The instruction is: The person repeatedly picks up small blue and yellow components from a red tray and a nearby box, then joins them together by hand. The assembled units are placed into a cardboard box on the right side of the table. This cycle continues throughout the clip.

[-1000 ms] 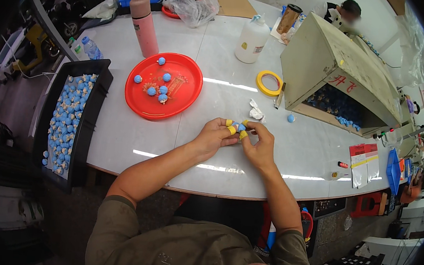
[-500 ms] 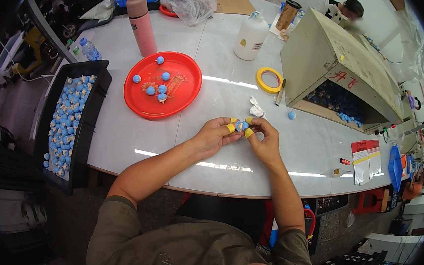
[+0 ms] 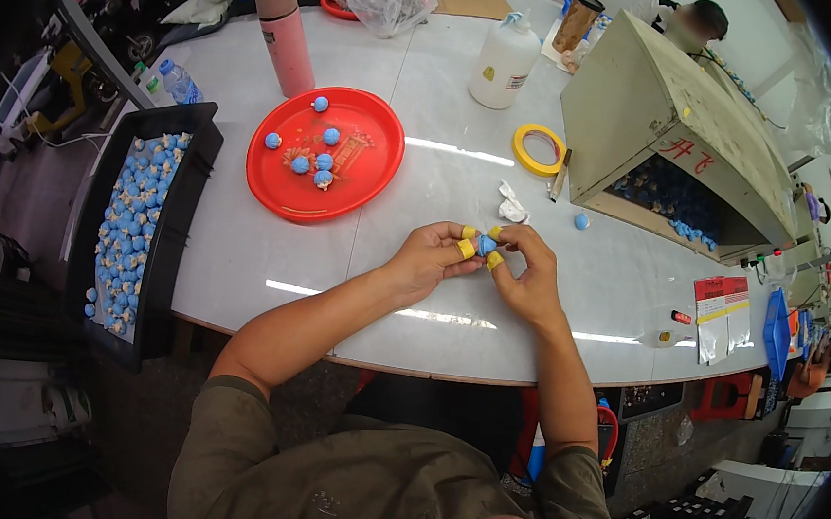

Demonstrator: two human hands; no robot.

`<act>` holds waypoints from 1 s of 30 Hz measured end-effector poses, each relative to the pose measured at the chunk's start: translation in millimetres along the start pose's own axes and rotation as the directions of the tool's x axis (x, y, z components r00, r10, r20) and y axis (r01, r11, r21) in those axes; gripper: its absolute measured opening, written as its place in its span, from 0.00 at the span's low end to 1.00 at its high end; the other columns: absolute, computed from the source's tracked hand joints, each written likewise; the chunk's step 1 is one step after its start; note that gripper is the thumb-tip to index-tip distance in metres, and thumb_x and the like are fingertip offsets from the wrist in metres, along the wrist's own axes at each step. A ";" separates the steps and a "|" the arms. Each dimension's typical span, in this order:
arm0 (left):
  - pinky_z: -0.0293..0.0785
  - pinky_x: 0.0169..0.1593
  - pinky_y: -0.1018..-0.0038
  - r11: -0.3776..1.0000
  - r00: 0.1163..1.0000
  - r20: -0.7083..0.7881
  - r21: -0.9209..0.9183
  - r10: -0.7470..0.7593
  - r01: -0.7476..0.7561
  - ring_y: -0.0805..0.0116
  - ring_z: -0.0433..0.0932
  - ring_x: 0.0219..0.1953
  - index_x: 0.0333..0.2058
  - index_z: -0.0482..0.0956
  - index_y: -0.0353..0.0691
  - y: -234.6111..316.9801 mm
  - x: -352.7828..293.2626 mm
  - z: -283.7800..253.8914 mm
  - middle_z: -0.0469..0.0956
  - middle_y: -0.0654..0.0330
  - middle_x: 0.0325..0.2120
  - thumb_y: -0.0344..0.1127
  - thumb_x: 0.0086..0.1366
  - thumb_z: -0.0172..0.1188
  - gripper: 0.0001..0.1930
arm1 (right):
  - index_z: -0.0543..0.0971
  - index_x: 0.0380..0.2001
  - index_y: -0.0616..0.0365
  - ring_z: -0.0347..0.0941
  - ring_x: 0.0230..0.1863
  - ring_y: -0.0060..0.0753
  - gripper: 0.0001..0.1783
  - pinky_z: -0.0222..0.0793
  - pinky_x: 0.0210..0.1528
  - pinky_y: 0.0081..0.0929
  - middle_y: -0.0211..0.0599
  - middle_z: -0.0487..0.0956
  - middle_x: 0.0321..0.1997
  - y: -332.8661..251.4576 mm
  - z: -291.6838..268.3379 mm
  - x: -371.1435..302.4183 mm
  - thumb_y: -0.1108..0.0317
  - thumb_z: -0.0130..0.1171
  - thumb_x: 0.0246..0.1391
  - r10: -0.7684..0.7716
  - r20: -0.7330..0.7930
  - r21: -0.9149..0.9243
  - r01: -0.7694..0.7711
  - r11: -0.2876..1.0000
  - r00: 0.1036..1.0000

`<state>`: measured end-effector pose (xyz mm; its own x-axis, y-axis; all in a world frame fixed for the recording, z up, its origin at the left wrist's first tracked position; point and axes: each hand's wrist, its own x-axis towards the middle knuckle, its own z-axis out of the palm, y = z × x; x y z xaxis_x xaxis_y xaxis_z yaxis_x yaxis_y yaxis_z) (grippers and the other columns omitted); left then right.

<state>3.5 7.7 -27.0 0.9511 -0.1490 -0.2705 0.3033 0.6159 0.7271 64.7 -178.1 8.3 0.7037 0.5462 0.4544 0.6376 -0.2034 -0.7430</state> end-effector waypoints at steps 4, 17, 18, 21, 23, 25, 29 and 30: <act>0.79 0.54 0.74 1.000 1.000 0.000 0.015 0.002 -0.002 0.70 0.79 0.49 0.48 0.75 0.37 2.0 -1.1 2.0 0.78 0.58 0.45 0.32 0.69 0.59 0.11 | 0.77 0.39 0.63 0.77 0.41 0.38 0.16 0.74 0.45 0.29 0.41 0.79 0.39 -0.9 -0.9 0.8 0.82 0.61 0.43 -0.008 0.010 0.008 0.008 1.000 1.000; 0.81 0.49 0.77 0.995 0.998 -0.033 0.087 0.052 -0.049 0.72 0.80 0.43 0.44 0.76 0.35 -4.8 2.8 0.3 0.79 0.57 0.42 0.31 0.69 0.60 0.09 | 0.77 0.37 0.64 0.77 0.38 0.36 0.14 0.74 0.46 0.29 0.41 0.78 0.36 -3.2 -2.8 1.9 0.82 0.61 0.44 0.084 0.039 0.079 -0.087 0.993 0.996; 0.81 0.49 0.77 0.995 0.999 -0.038 0.090 0.038 -0.034 0.72 0.80 0.44 0.44 0.76 0.36 -4.0 2.5 0.9 0.79 0.58 0.42 0.31 0.69 0.60 0.08 | 0.77 0.37 0.64 0.77 0.38 0.36 0.13 0.74 0.46 0.29 0.41 0.78 0.36 -2.6 -2.2 1.4 0.81 0.61 0.45 0.091 0.037 0.079 -0.094 0.992 0.995; 0.81 0.50 0.77 0.996 0.998 -0.045 0.076 0.050 -0.046 0.73 0.80 0.44 0.43 0.76 0.36 -5.4 2.4 0.8 0.79 0.58 0.42 0.31 0.69 0.60 0.07 | 0.76 0.36 0.64 0.77 0.37 0.35 0.12 0.74 0.45 0.28 0.41 0.78 0.35 1.1 2.9 -0.8 0.81 0.61 0.45 0.138 0.009 0.106 -0.138 0.985 0.990; 0.80 0.50 0.77 0.997 0.998 -0.051 0.066 0.047 -0.044 0.73 0.80 0.43 0.43 0.76 0.36 -4.9 1.6 1.4 0.79 0.58 0.42 0.32 0.69 0.60 0.07 | 0.76 0.36 0.65 0.77 0.37 0.35 0.12 0.74 0.45 0.28 0.40 0.78 0.35 0.2 4.5 -0.6 0.81 0.62 0.45 0.131 0.001 0.105 -0.130 0.986 0.991; 0.80 0.50 0.77 0.997 0.997 -0.056 0.061 0.047 -0.044 0.72 0.80 0.43 0.43 0.76 0.35 -4.5 1.5 1.6 0.79 0.58 0.41 0.32 0.69 0.60 0.08 | 0.76 0.36 0.65 0.77 0.38 0.35 0.12 0.74 0.46 0.29 0.41 0.78 0.36 -1.0 5.0 -0.3 0.81 0.62 0.45 0.126 0.002 0.103 -0.125 0.987 0.992; 0.80 0.49 0.78 0.998 0.998 -0.056 0.060 0.040 -0.036 0.73 0.80 0.43 0.42 0.76 0.36 -2.6 1.2 1.2 0.79 0.59 0.41 0.33 0.69 0.61 0.08 | 0.77 0.36 0.65 0.78 0.40 0.36 0.12 0.74 0.47 0.29 0.41 0.79 0.37 -3.1 2.1 1.4 0.81 0.62 0.46 0.078 0.025 0.096 -0.080 0.992 0.997; 0.80 0.49 0.78 0.998 0.998 -0.054 0.060 0.035 -0.032 0.73 0.80 0.43 0.41 0.77 0.38 -2.1 1.0 1.2 0.79 0.60 0.41 0.34 0.69 0.61 0.07 | 0.77 0.36 0.65 0.78 0.41 0.36 0.12 0.74 0.47 0.29 0.42 0.79 0.38 -2.9 1.4 1.7 0.81 0.62 0.45 0.056 0.031 0.094 -0.059 0.994 0.998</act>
<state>3.9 5.4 -28.0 0.9566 -0.0857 -0.2784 0.2759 0.5729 0.7718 63.7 -175.4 10.6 0.7283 0.5586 0.3969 0.5629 -0.1574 -0.8114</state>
